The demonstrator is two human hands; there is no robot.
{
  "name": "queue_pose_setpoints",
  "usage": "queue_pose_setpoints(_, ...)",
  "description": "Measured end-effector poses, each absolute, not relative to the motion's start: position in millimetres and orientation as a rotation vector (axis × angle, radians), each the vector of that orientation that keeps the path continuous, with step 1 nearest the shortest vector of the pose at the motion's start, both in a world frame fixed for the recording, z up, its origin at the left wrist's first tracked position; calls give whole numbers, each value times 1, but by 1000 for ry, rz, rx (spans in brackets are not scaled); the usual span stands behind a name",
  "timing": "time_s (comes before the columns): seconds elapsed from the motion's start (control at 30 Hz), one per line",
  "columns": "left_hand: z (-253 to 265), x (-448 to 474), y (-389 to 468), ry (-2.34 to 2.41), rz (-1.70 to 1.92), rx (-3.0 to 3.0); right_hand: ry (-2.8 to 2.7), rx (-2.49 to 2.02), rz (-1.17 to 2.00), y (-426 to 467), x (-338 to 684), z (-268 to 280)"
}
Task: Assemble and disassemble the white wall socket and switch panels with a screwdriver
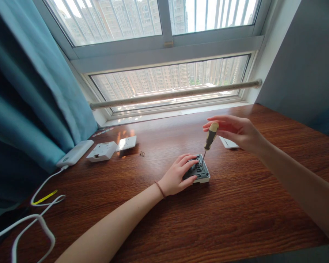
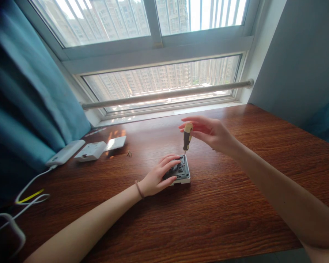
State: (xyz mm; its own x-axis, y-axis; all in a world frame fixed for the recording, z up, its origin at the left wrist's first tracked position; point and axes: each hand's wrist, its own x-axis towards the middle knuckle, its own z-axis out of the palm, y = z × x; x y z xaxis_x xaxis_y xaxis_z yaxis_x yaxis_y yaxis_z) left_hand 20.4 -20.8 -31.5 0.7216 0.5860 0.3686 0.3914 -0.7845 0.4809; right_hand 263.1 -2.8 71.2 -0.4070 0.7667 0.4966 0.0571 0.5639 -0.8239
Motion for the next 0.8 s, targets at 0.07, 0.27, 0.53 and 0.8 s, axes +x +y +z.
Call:
queue_pose_setpoints(0.07, -32, 21, -21, 757, 727, 2557, -1875, -659, 905, -6, 261, 74)
queue_pose_setpoints(0.27, -32, 21, -22, 753, 727, 2559, -1787, -866, 538, -6, 255, 71)
queue_pose_setpoints(0.53, -32, 20, -21, 759, 726, 2561, -1773, -805, 892, -7, 261, 77)
queue_pose_setpoints(0.8, -33, 21, -21, 748, 742, 2558, -1618, -912, 630, -1, 258, 68)
